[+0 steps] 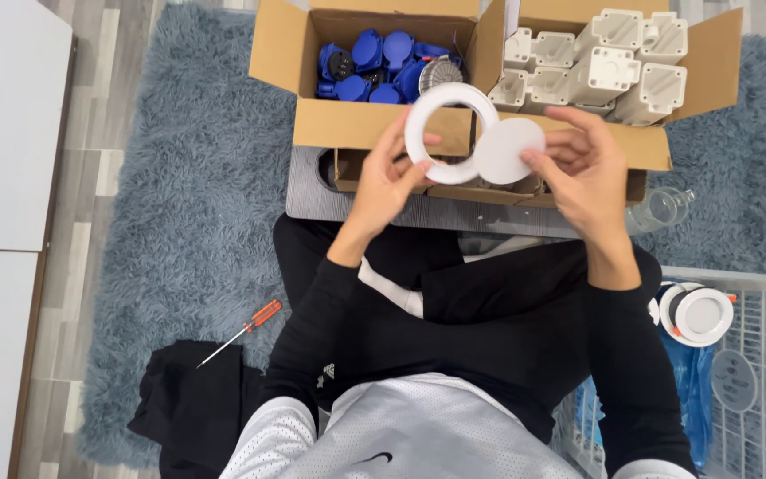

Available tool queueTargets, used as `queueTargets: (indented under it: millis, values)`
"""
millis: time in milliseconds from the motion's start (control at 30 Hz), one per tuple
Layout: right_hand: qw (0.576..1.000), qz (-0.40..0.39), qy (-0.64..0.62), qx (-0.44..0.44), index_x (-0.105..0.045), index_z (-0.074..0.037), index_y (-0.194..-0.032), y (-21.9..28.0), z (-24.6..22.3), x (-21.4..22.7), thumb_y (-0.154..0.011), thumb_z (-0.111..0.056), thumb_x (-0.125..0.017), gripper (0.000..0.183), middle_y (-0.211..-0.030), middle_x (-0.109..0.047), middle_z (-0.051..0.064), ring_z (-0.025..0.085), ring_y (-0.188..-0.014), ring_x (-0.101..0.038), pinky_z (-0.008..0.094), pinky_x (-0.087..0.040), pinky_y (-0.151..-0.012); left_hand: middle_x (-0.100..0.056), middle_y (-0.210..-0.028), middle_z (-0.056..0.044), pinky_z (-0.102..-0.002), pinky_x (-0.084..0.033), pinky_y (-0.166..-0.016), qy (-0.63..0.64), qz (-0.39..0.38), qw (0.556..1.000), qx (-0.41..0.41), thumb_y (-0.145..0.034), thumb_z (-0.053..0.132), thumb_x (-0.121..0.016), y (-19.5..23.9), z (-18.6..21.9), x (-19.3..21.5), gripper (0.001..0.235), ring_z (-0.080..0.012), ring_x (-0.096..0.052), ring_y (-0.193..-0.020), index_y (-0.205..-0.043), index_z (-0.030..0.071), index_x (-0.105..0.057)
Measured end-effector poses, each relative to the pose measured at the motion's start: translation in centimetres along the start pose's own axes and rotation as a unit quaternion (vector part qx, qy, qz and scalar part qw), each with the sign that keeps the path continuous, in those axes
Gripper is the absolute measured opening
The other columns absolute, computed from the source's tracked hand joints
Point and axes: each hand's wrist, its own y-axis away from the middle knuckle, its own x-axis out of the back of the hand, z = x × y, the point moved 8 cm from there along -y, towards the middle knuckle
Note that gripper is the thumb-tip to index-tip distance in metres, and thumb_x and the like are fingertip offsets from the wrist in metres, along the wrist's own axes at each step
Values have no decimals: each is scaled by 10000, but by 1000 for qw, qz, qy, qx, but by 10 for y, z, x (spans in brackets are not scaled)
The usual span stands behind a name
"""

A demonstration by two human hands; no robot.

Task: The person sits on the floor and assembles multiple small round light fixtures. They pick up a white plastic ring, a white disc, and a metal fan-like component from a cardboard box, then fit them together by hand. The assembled units are placed into a clear plastic crate to the right.

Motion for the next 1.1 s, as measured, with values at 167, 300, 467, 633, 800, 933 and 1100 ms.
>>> queueTargets:
  millis: [167,300,467,633,800,933,1100]
  values:
    - [1000,11,7,-16,-629,31,-1450,-4,26,-8,-1076,1,-827,425,-1157,-719,202,191,-962,-746,288,-679,-798,-640,-1476,-256,-412,-739,-954,19,-17,1000,-4,-1078,-93,-633,8,-7,-21,769,-349,-781,-1184,-1733,75,-267]
    - [998,44,41,6,-697,54,-1359,-3,27,-11,-1062,-16,-882,357,-1064,-677,155,172,-904,-700,285,-661,-756,-615,-1519,-235,-386,-732,-971,23,-18,1000,3,-1073,-102,-640,12,-13,-31,771,-308,-747,-1228,-1737,75,-291]
    - [988,51,134,52,-783,-10,-1288,-2,20,-13,-1020,-102,-972,341,-1042,-599,92,156,-862,-639,258,-594,-749,-545,-1589,-248,-405,-733,-972,29,-17,999,10,-1067,-98,-655,15,-11,-39,781,-324,-721,-1263,-1740,84,-304]
    - [974,63,195,98,-802,-57,-1307,-3,8,-15,-983,-168,-1020,405,-1175,-502,72,172,-899,-560,290,-569,-790,-518,-1611,-239,-409,-735,-967,36,-21,999,14,-1068,-84,-668,14,-14,-40,783,-317,-713,-1271,-1742,88,-309]
    - [996,11,84,21,-549,23,-1548,-5,18,-27,-1022,-68,-916,648,-1265,-603,258,302,-1000,-696,393,-607,-854,-545,-1591,-203,-387,-738,-943,30,-25,999,12,-1078,-55,-677,14,-15,-42,758,-263,-710,-1251,-1734,79,-323]
    - [998,4,69,-7,-611,19,-1506,-6,39,-23,-992,-74,-930,612,-1230,-670,237,254,-979,-727,340,-619,-829,-551,-1586,-203,-370,-748,-906,24,-34,999,16,-1080,-31,-671,13,-4,-42,738,-262,-721,-1222,-1728,75,-334]
    - [998,0,49,-39,-650,13,-1445,-6,43,-30,-930,-113,-982,625,-1160,-656,173,173,-879,-703,258,-629,-726,-649,-1499,-238,-258,-725,-633,-131,27,991,10,-1061,162,-758,7,15,-41,613,-293,-796,-1069,-1619,90,-513]
